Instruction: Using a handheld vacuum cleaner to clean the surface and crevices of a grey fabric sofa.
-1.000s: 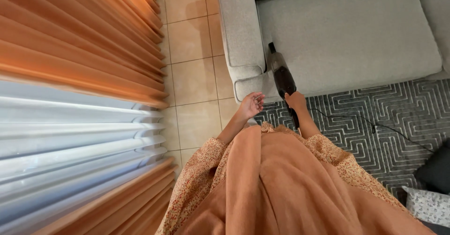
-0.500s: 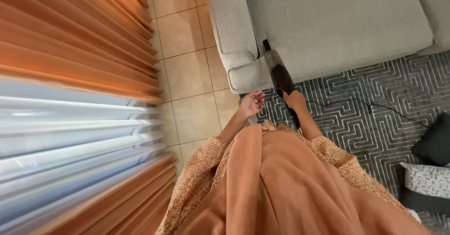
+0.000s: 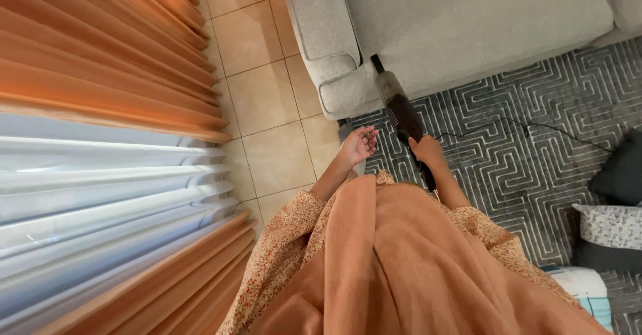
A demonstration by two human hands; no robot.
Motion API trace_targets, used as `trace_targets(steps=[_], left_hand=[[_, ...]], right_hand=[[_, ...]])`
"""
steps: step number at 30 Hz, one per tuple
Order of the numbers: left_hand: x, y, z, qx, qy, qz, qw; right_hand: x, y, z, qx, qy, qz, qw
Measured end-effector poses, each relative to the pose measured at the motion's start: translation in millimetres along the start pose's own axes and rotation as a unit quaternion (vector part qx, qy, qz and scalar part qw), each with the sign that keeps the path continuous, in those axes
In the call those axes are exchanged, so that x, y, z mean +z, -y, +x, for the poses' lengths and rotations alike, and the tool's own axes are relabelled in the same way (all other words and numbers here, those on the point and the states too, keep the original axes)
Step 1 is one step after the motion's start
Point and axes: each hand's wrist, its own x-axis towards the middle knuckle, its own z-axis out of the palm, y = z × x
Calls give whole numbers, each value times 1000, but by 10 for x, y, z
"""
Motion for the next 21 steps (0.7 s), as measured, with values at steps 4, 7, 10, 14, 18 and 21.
trace_targets(steps=[4,7,10,14,18,21], left_hand=[[-32,66,-11,-4,2,8,1000],[-31,106,-28,-15,-5,13,1000],[42,139,-133,-21,2,13,1000],[70,168,-179,-27,-30,30,999],[30,186,-176,-34,-36,28,998],[31,187,-208,-40,-37,33,998]], right_hand=[[-3,-109,-246,14,-15,34,999],[10,-207,-379,29,16,25,999],[-14,-264,-549,22,5,51,998],[-59,-292,-741,39,14,70,997],[-58,-383,-879,51,10,64,997],[-127,-448,-1006,48,27,30,998]])
